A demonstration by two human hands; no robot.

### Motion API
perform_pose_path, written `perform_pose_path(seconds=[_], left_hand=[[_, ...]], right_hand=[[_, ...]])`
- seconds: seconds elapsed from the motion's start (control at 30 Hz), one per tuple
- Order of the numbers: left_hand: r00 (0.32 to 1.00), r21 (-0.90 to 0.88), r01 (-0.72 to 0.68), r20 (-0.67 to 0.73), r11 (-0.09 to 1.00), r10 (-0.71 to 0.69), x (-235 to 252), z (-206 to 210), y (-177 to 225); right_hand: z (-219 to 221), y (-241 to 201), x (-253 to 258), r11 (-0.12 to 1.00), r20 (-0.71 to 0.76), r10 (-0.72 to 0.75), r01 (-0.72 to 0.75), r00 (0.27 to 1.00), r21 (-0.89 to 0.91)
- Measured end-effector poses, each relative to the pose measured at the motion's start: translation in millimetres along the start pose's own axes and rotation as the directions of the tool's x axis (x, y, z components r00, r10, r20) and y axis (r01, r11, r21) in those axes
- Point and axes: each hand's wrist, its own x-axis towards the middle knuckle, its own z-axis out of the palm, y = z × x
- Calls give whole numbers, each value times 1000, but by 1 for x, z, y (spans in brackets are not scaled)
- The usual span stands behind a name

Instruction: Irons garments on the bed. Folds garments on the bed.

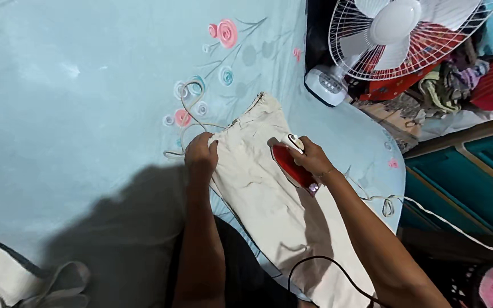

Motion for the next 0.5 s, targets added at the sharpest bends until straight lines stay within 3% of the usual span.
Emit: perform_pose_path(seconds=[0.17,0.3,0.4,0.5], left_hand=[[998,-76,-10,-58,997,6,-6,-5,2],[995,-111,-40,-100,993,29,-6,-5,1],[992,-93,-76,-107,993,65,-4,-4,-3],[998,-64,-15,-56,998,11,3,-7,-3]], right_hand=[[-12,9,-58,997,-106,-80,81,991,-4],[4,0,-91,984,-39,-173,172,984,-44],[33,-13,-93,977,61,-164,171,985,-131],[48,-31,-76,977,26,-136,138,990,-161]])
